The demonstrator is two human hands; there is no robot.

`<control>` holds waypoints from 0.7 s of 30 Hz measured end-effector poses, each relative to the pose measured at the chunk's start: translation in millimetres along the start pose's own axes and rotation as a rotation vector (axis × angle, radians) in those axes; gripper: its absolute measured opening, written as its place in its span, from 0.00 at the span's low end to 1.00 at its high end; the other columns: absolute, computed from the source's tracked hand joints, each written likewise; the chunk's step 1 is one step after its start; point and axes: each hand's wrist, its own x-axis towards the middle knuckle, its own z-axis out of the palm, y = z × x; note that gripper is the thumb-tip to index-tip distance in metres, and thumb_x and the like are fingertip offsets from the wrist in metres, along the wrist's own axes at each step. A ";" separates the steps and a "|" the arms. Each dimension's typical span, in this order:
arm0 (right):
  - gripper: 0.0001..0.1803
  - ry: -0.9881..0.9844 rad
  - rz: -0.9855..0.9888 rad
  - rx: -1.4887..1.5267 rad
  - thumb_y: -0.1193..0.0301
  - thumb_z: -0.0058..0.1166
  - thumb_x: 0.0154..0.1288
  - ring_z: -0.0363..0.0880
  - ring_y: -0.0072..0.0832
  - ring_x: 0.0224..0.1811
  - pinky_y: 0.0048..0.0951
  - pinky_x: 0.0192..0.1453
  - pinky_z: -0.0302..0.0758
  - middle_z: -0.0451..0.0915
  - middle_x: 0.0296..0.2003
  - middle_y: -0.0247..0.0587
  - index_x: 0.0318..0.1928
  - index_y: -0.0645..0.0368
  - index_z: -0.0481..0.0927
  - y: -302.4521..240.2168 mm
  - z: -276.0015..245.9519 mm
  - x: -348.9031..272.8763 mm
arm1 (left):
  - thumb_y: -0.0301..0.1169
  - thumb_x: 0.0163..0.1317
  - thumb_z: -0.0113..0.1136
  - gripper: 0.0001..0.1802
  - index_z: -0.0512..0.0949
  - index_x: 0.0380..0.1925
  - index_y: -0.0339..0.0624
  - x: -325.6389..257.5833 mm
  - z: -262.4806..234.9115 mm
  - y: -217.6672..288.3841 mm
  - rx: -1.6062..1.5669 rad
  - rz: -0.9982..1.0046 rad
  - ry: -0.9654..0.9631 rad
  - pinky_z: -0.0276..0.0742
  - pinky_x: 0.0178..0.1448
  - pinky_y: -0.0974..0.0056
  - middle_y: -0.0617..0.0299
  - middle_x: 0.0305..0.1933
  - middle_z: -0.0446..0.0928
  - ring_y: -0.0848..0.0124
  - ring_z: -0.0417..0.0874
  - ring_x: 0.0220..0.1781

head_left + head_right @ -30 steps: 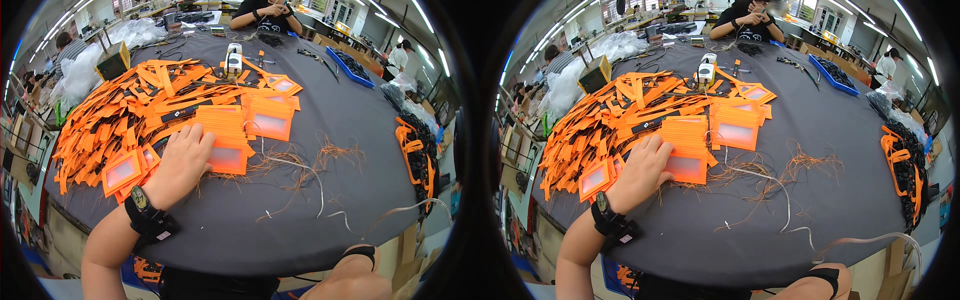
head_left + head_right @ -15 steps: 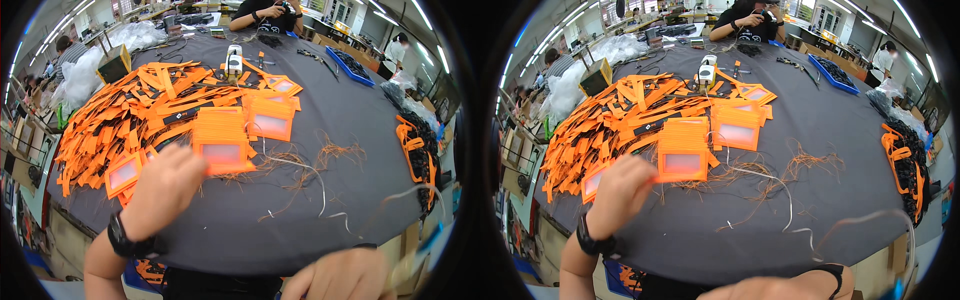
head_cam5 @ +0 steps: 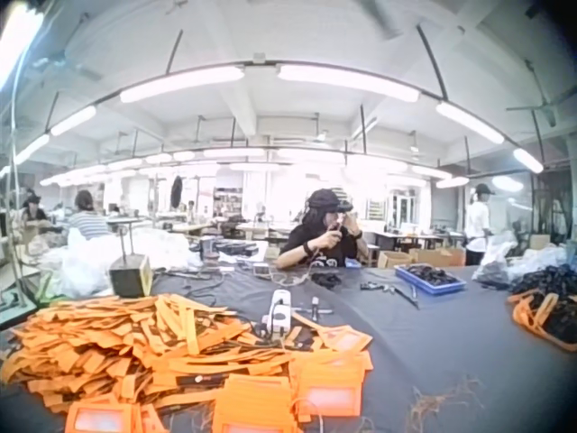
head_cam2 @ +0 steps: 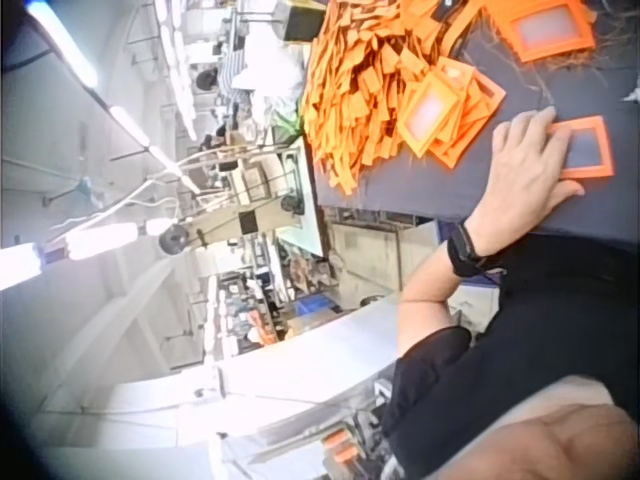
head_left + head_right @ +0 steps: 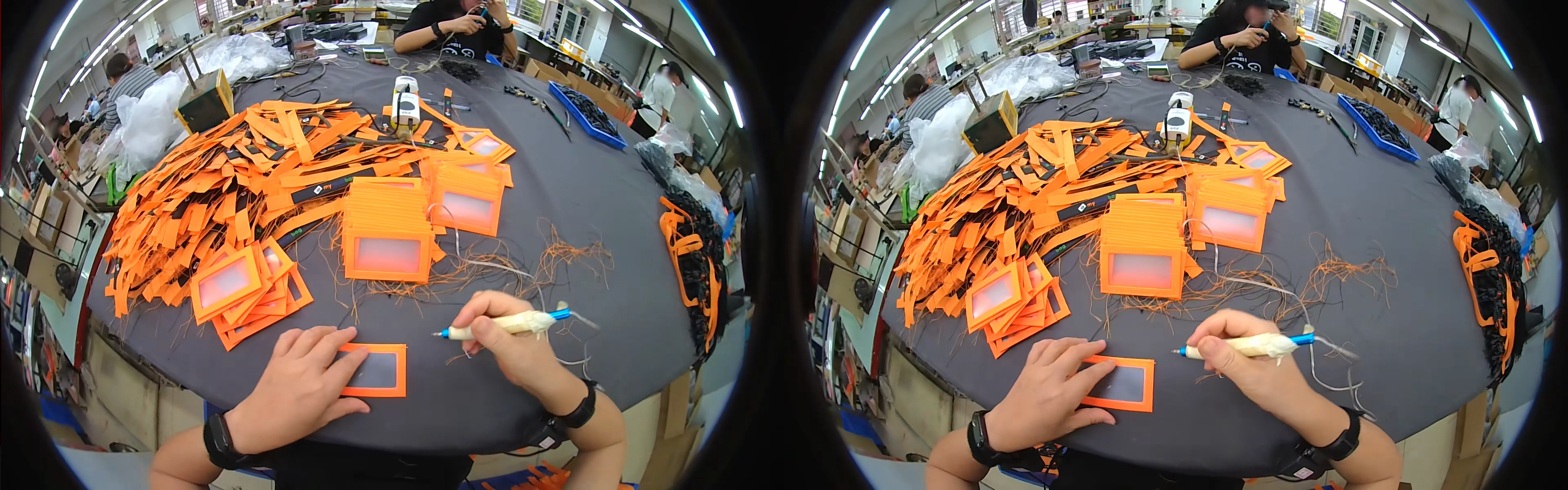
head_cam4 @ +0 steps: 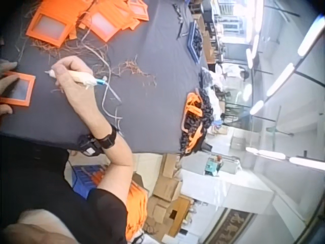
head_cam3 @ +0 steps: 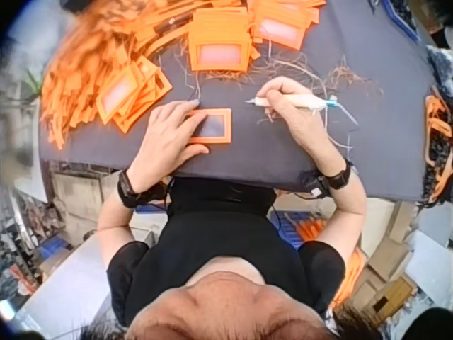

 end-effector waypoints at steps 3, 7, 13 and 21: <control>0.10 0.047 0.079 0.041 0.67 0.55 0.67 0.77 0.16 0.31 0.18 0.35 0.77 0.79 0.32 0.36 0.38 0.63 0.77 12.6 6.2 -4.7 | 0.44 0.48 0.70 0.34 0.73 0.52 0.39 10.3 3.4 4.6 -0.053 0.009 -0.025 0.64 0.58 0.55 0.53 0.53 0.71 0.56 0.71 0.55; 0.08 0.046 0.023 0.007 0.71 0.55 0.66 0.79 0.17 0.30 0.18 0.34 0.76 0.80 0.32 0.38 0.38 0.64 0.75 21.4 8.7 -6.0 | 0.40 0.47 0.71 0.34 0.72 0.54 0.37 16.9 6.5 3.6 -0.138 0.006 -0.062 0.64 0.56 0.57 0.54 0.48 0.70 0.58 0.70 0.51; 0.07 0.104 0.046 0.078 0.71 0.55 0.66 0.80 0.19 0.29 0.19 0.31 0.76 0.81 0.30 0.39 0.37 0.62 0.75 28.6 3.2 -2.6 | 0.43 0.48 0.71 0.33 0.72 0.49 0.35 25.7 7.5 2.1 -0.214 -0.026 -0.027 0.64 0.50 0.60 0.55 0.42 0.67 0.59 0.69 0.44; 0.06 0.215 0.084 0.271 0.70 0.49 0.69 0.79 0.24 0.28 0.25 0.31 0.75 0.79 0.28 0.41 0.37 0.59 0.72 25.8 3.7 0.2 | 0.49 0.47 0.71 0.31 0.70 0.40 0.37 45.1 12.6 -3.0 -0.053 -0.102 -0.121 0.64 0.46 0.60 0.57 0.37 0.67 0.60 0.69 0.42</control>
